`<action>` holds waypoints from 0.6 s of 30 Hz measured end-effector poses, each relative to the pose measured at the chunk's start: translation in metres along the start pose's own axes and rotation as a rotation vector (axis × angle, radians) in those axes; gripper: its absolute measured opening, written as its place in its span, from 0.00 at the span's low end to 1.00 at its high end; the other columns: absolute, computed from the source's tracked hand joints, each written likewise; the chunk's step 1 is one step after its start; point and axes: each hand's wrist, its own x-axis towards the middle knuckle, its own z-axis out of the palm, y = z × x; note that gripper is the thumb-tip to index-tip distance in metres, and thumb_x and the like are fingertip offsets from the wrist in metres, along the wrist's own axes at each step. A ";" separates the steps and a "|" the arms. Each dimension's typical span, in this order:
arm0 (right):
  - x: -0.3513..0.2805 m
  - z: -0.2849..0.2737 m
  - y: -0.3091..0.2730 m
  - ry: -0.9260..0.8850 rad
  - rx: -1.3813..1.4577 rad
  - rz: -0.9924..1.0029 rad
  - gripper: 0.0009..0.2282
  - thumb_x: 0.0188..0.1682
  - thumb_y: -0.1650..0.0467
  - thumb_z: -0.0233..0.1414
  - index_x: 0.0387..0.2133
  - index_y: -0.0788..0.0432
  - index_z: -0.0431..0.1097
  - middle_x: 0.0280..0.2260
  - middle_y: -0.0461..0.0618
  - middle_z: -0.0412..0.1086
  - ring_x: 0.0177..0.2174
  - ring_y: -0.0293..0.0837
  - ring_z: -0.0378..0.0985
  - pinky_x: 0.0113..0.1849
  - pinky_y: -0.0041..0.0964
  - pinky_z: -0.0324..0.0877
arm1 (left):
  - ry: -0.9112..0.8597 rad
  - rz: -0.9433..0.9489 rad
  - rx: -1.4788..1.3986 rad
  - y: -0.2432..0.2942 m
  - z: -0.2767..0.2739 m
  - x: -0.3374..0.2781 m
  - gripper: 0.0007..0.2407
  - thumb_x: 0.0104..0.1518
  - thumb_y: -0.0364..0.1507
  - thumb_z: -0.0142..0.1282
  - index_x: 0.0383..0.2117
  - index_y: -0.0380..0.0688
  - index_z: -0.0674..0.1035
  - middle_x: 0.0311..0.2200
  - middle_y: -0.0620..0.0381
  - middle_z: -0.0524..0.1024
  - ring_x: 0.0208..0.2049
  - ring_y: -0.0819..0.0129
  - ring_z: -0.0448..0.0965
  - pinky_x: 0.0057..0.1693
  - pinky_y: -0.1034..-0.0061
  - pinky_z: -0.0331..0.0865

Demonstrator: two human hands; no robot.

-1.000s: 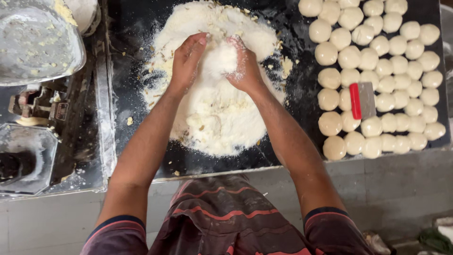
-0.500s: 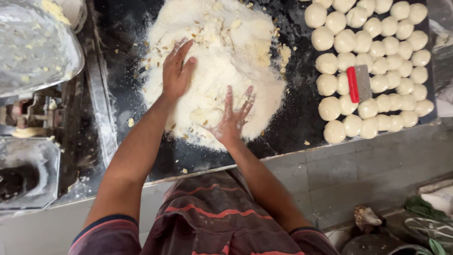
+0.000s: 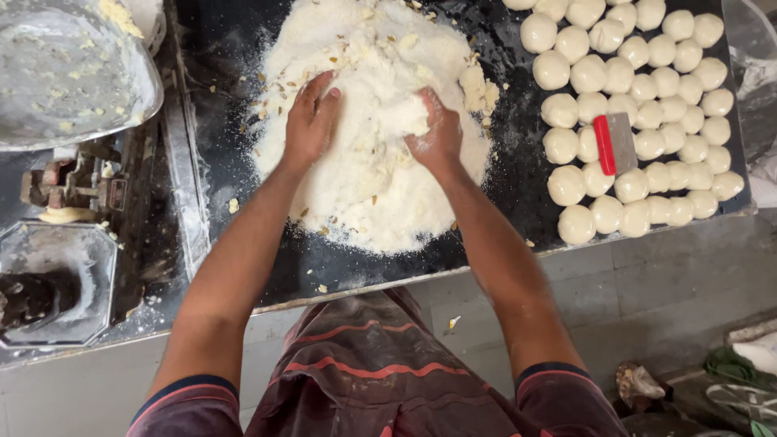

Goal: The person adds ingredients from a plastic bag into a pile of flour on a table and then mixes them by hand. The person kneads the mixture to incorporate the ingredients into the dough.

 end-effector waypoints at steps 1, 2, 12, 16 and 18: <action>0.007 -0.004 0.000 -0.017 0.035 -0.137 0.28 0.39 0.74 0.66 0.56 0.56 0.66 0.53 0.56 0.72 0.43 0.43 0.82 0.43 0.38 0.81 | 0.031 0.051 -0.048 0.002 0.003 -0.004 0.23 0.68 0.39 0.47 0.64 0.37 0.67 0.66 0.42 0.65 0.68 0.52 0.63 0.72 0.63 0.54; 0.014 -0.008 -0.001 -0.039 0.071 -0.273 0.29 0.41 0.73 0.66 0.58 0.58 0.65 0.51 0.56 0.74 0.45 0.44 0.82 0.47 0.39 0.79 | 0.064 0.099 -0.096 0.003 0.007 -0.011 0.23 0.68 0.39 0.48 0.64 0.35 0.66 0.66 0.41 0.65 0.69 0.51 0.63 0.72 0.61 0.54; 0.121 -0.063 -0.023 -0.393 0.136 -0.723 0.17 0.46 0.71 0.68 0.47 0.61 0.76 0.49 0.51 0.77 0.52 0.46 0.79 0.57 0.39 0.70 | 0.185 0.363 0.291 0.014 0.072 -0.116 0.39 0.53 0.43 0.67 0.69 0.49 0.57 0.71 0.35 0.45 0.71 0.33 0.50 0.71 0.39 0.47; 0.209 -0.025 0.004 -0.379 0.137 -0.696 0.16 0.49 0.67 0.66 0.47 0.62 0.75 0.50 0.52 0.76 0.52 0.45 0.77 0.55 0.39 0.68 | 0.191 0.373 0.755 0.021 0.093 -0.085 0.45 0.41 0.51 0.72 0.70 0.70 0.59 0.72 0.33 0.40 0.72 0.31 0.35 0.68 0.27 0.35; 0.247 0.008 0.019 -0.361 0.256 -0.673 0.15 0.53 0.67 0.63 0.50 0.61 0.75 0.52 0.52 0.76 0.53 0.44 0.76 0.57 0.39 0.68 | 0.194 0.329 0.796 0.023 0.094 -0.070 0.46 0.38 0.52 0.72 0.69 0.72 0.59 0.71 0.34 0.39 0.71 0.34 0.35 0.67 0.27 0.35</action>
